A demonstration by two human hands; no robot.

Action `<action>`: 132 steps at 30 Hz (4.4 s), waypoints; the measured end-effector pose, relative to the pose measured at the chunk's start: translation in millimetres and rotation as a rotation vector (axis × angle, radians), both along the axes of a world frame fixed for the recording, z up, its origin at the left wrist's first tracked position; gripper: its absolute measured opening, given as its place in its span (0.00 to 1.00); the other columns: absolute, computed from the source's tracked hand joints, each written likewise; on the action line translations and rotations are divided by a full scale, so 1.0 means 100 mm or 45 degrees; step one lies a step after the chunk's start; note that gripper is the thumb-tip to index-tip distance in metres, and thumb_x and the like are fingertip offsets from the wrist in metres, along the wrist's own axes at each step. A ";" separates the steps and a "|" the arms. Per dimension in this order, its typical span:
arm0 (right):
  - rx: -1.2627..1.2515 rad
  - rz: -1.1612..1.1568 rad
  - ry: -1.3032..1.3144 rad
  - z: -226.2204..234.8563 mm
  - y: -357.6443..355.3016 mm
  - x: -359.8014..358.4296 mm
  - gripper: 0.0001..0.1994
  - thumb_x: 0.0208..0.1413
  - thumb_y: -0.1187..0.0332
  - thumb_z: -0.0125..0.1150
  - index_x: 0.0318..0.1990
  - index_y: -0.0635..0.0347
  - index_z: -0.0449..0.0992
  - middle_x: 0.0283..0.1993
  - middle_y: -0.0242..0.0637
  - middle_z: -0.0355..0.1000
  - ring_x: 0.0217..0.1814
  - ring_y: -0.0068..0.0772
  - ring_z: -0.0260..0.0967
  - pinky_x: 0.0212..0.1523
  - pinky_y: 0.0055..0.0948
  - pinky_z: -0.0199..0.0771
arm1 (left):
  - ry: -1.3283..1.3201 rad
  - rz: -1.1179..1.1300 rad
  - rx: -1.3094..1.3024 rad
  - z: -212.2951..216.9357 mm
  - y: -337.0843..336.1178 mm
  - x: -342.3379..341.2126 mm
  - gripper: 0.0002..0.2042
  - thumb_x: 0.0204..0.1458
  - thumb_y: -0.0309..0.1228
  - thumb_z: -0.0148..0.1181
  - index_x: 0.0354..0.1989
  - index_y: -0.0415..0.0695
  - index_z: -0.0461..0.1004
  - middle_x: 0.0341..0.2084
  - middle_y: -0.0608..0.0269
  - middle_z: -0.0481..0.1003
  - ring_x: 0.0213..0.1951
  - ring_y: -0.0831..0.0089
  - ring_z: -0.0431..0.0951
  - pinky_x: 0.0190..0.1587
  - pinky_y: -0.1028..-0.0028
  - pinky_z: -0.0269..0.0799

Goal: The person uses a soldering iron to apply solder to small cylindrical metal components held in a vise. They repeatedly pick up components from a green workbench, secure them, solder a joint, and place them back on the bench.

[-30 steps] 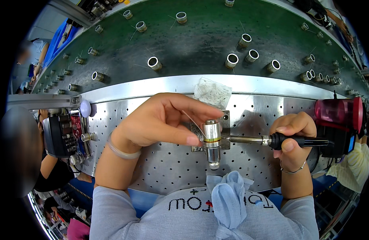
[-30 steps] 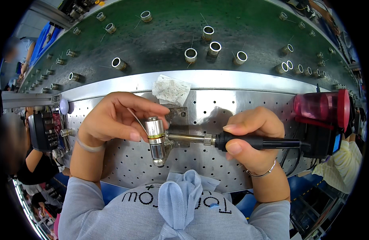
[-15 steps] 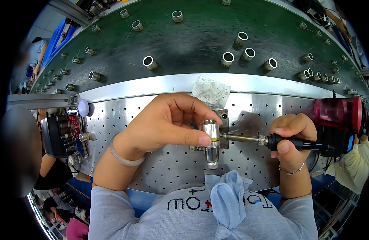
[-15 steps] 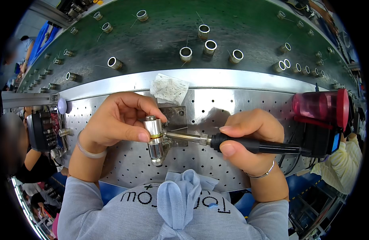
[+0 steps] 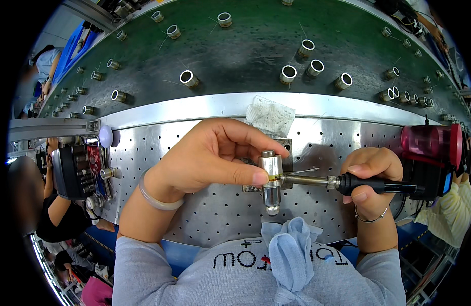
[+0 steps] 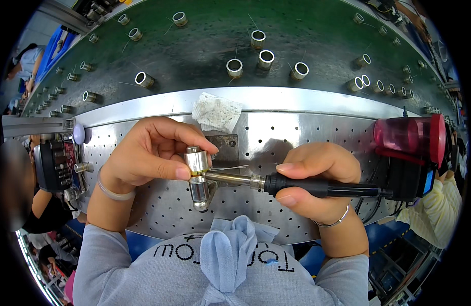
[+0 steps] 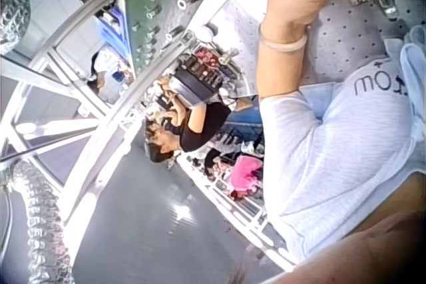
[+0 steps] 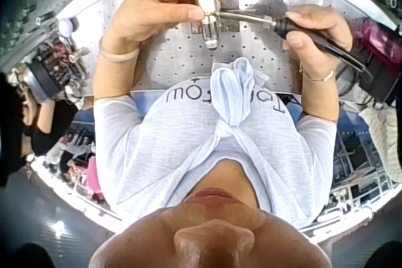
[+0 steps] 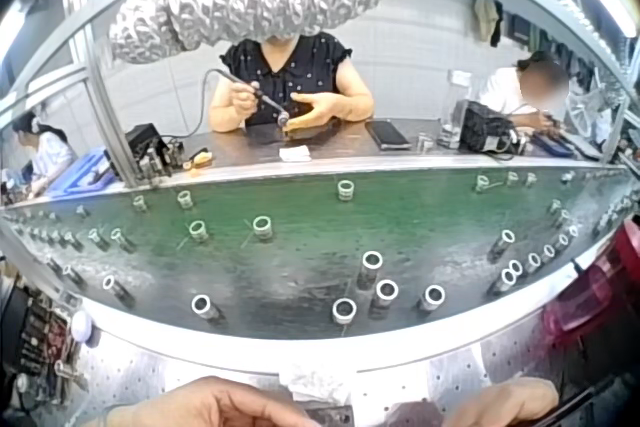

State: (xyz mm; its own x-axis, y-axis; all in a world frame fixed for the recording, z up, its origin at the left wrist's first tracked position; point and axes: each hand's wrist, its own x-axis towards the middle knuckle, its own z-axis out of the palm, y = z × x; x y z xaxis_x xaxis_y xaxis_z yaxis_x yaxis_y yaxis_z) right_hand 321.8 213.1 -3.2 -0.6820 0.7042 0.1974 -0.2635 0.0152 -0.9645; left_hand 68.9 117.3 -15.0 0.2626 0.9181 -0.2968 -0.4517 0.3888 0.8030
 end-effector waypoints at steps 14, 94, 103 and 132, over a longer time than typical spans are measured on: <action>0.144 0.013 -0.037 0.01 0.01 -0.02 0.12 0.36 0.78 0.69 0.30 0.65 0.73 0.24 0.37 0.71 0.23 0.26 0.67 0.25 0.22 0.66 | 0.007 0.007 -0.032 0.01 0.00 0.01 0.20 0.37 0.19 0.65 0.43 0.29 0.72 0.34 0.53 0.75 0.36 0.72 0.76 0.42 0.77 0.73; -0.179 -0.229 0.025 0.11 0.17 0.09 0.07 0.44 0.77 0.63 0.29 0.67 0.70 0.25 0.40 0.70 0.18 0.20 0.66 0.20 0.16 0.66 | 0.801 0.048 0.242 0.41 0.85 -0.43 0.11 0.40 0.25 0.65 0.33 0.34 0.76 0.27 0.62 0.75 0.22 0.84 0.69 0.21 0.86 0.62; -0.146 -0.212 0.019 0.05 0.09 0.03 0.09 0.45 0.73 0.64 0.29 0.66 0.68 0.22 0.38 0.69 0.16 0.19 0.65 0.19 0.14 0.64 | 0.416 -0.257 0.222 0.12 0.46 -0.26 0.15 0.35 0.28 0.70 0.33 0.35 0.78 0.25 0.64 0.73 0.28 0.79 0.69 0.28 0.82 0.62; -0.172 -0.060 -0.044 0.05 -0.05 0.01 0.12 0.39 0.75 0.69 0.30 0.65 0.70 0.23 0.39 0.70 0.21 0.23 0.68 0.23 0.19 0.66 | 0.092 0.243 0.343 0.02 0.01 0.13 0.08 0.33 0.16 0.66 0.24 0.39 0.77 0.37 0.48 0.73 0.40 0.67 0.74 0.43 0.74 0.70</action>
